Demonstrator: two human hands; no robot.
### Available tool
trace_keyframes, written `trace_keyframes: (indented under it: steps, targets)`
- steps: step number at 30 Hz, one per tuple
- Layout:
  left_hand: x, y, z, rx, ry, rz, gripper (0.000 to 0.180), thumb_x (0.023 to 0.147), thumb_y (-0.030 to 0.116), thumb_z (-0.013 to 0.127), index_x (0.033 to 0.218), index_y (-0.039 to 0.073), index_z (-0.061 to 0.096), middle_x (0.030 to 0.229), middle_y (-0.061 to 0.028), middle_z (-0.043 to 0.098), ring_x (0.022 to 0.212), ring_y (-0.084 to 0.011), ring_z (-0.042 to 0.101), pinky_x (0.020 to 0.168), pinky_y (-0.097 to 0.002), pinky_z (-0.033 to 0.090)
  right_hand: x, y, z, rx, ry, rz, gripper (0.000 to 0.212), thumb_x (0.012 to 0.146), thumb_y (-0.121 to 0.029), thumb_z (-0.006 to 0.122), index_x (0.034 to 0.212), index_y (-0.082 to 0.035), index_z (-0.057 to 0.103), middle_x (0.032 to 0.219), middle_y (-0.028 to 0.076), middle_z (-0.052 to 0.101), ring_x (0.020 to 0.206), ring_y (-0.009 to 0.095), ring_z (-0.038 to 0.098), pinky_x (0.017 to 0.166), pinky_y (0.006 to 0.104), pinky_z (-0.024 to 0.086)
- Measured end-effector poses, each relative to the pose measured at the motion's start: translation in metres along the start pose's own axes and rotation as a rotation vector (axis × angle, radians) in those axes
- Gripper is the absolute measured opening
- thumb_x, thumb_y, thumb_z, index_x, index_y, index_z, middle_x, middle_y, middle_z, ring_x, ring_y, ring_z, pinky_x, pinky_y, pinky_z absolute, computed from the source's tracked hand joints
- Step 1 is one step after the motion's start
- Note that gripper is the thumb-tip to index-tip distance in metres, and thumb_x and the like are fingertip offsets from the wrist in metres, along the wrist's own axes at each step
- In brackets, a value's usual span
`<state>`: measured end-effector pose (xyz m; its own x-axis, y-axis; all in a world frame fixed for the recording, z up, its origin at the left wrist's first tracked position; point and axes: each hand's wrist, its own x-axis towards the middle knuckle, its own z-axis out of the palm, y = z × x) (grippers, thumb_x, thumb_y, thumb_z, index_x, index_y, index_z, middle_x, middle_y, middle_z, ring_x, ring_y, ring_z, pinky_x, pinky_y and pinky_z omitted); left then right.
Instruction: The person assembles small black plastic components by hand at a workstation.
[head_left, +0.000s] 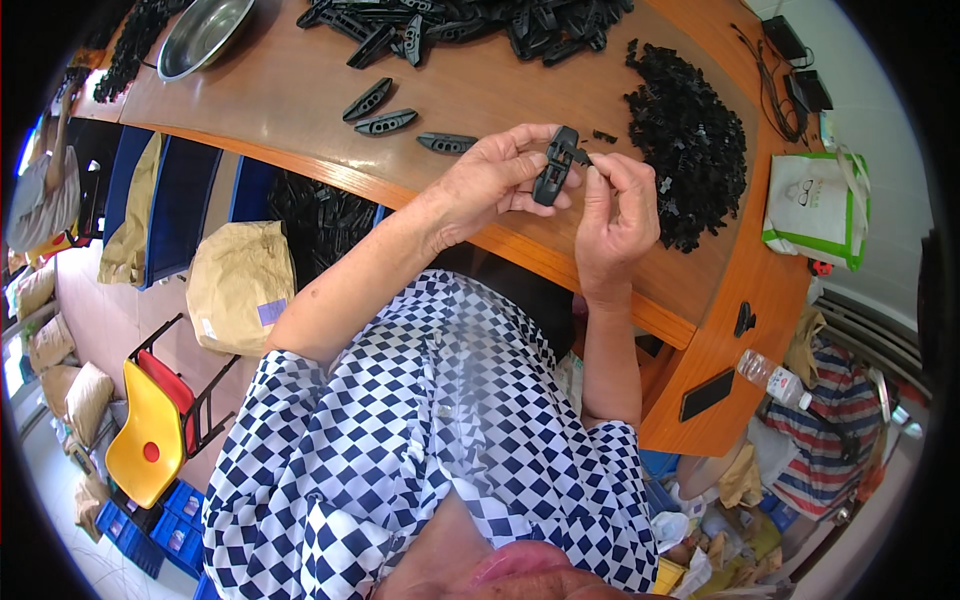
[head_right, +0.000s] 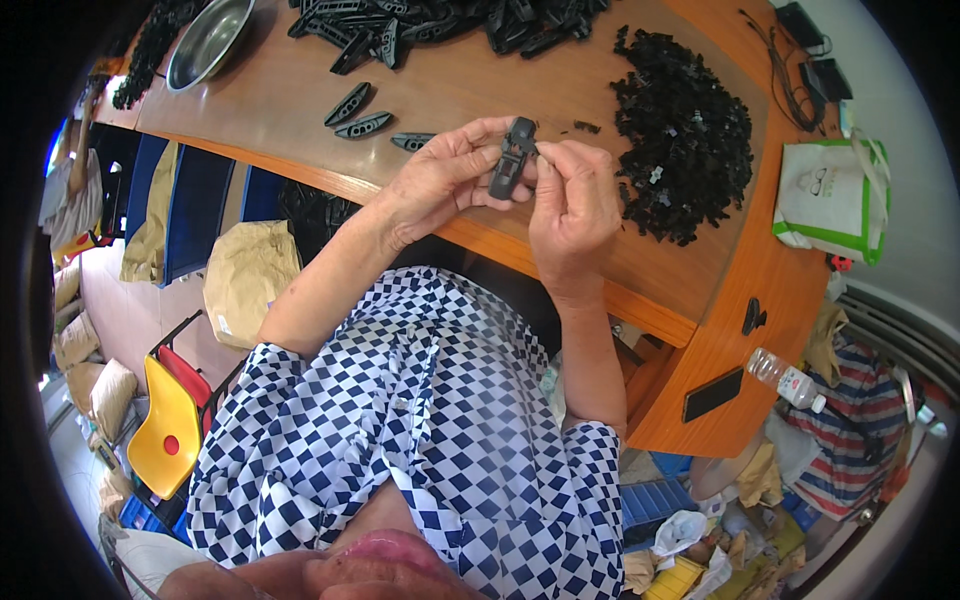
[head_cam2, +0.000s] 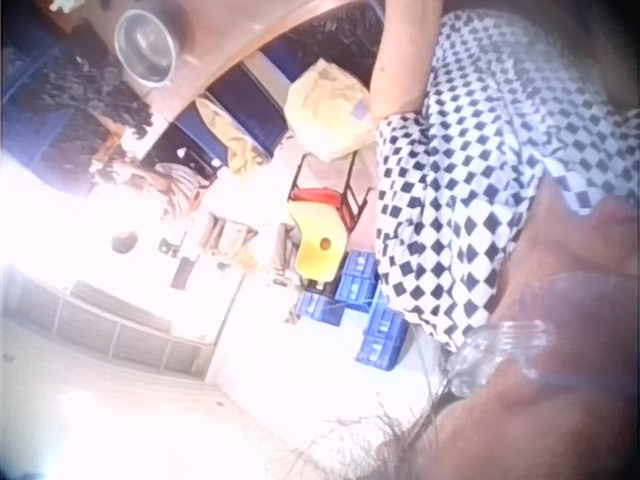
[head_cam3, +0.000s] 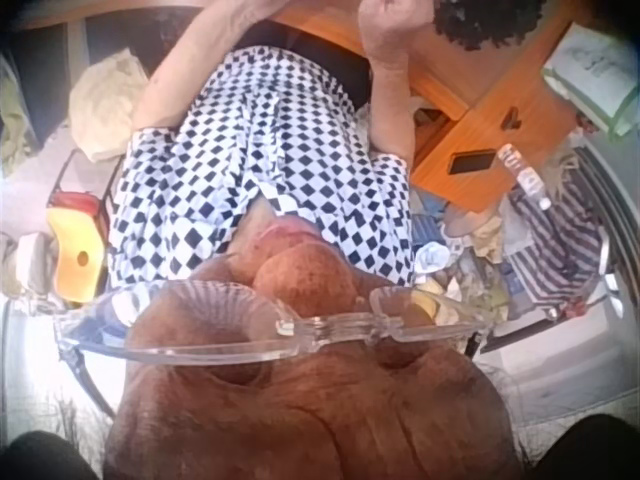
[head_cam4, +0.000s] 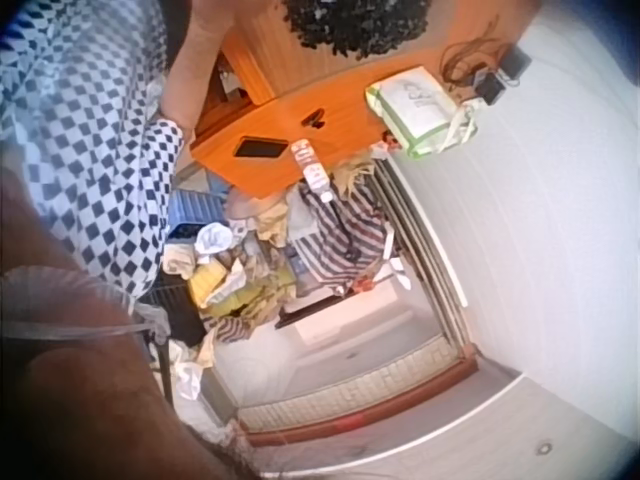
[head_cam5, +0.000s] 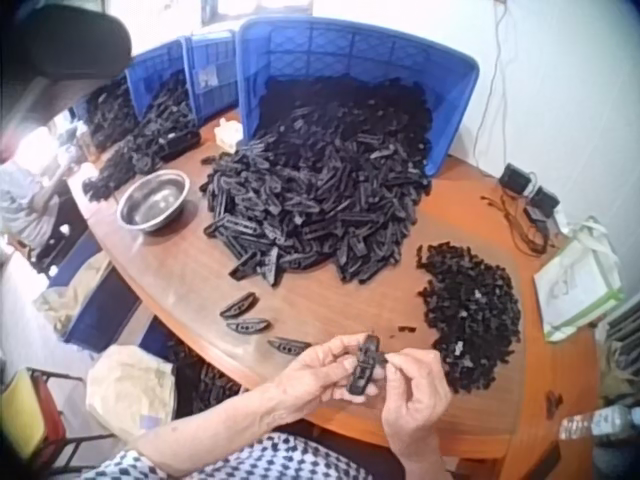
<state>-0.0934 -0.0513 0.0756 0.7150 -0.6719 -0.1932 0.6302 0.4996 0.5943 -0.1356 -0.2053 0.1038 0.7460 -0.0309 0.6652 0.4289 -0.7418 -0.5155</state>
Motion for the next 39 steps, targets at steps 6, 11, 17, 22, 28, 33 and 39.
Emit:
trace_keyframes:
  steps: [6,11,17,22,28,33,39]
  targets:
    - [-0.006,0.000,-0.009,-0.067,-0.067,-0.082,0.033,0.100,0.013,0.042,0.129,-0.002,0.045,0.100,-0.0157,0.065,0.077,-0.0159,0.065,0.062,-0.0212,0.054,0.008,0.001,-0.015,0.200,-0.209,0.102,0.015,0.082,0.006,0.063,0.093,-0.003,0.065,0.087,0.009,0.060,0.076,0.023,0.060,0.064,0.0294,0.049]
    - [-0.009,-0.007,-0.013,-0.103,-0.131,-0.136,0.036,0.098,0.014,0.048,0.128,-0.005,0.046,0.102,-0.0181,0.064,0.078,-0.0181,0.065,0.061,-0.0221,0.053,0.010,0.008,-0.017,0.205,-0.310,-0.053,0.017,0.076,0.007,0.065,0.089,-0.004,0.066,0.085,0.007,0.061,0.079,0.023,0.057,0.067,0.0318,0.047]
    - [-0.013,-0.013,-0.012,-0.147,-0.168,-0.184,0.033,0.097,0.014,0.049,0.124,-0.006,0.049,0.100,-0.0172,0.065,0.077,-0.0196,0.066,0.060,-0.0220,0.052,0.007,0.013,-0.018,0.292,-0.401,-0.106,0.014,0.077,0.005,0.063,0.087,-0.004,0.066,0.085,0.007,0.062,0.079,0.024,0.057,0.066,0.0318,0.046]
    - [-0.019,-0.011,-0.013,-0.154,-0.208,-0.219,0.035,0.096,0.018,0.052,0.122,-0.006,0.050,0.101,-0.0163,0.066,0.079,-0.0198,0.067,0.063,-0.0228,0.052,0.004,0.015,-0.019,0.345,-0.426,-0.051,0.015,0.077,0.007,0.062,0.087,-0.003,0.066,0.084,0.007,0.061,0.078,0.024,0.057,0.065,0.0319,0.046]
    - [-0.021,-0.008,-0.012,-0.036,-0.224,-0.196,0.049,0.091,0.015,0.062,0.131,-0.007,0.043,0.108,-0.0157,0.064,0.086,-0.0187,0.066,0.067,-0.0226,0.052,0.001,0.018,-0.019,0.334,-0.453,-0.020,0.015,0.078,0.009,0.060,0.086,-0.003,0.065,0.083,0.007,0.061,0.079,0.023,0.057,0.066,0.0317,0.047]
    - [-0.021,-0.014,-0.019,0.033,-0.139,-0.169,0.053,0.090,0.014,0.063,0.136,0.000,0.041,0.108,-0.0127,0.064,0.088,-0.0177,0.065,0.069,-0.0209,0.052,-0.002,0.015,-0.014,0.325,-0.480,-0.006,0.017,0.080,0.009,0.058,0.089,-0.003,0.065,0.092,0.009,0.061,0.084,0.024,0.058,0.070,0.0318,0.049]
    - [-0.044,-0.026,-0.015,0.219,-0.082,0.176,0.056,0.090,0.006,0.056,0.140,0.005,0.030,0.122,-0.0096,0.055,0.099,-0.0176,0.061,0.079,-0.0291,0.051,-0.031,-0.014,0.011,0.770,-0.315,0.797,0.052,0.089,-0.009,0.059,0.135,0.003,0.036,0.127,0.017,0.051,0.115,0.024,0.053,0.098,0.0346,0.044]
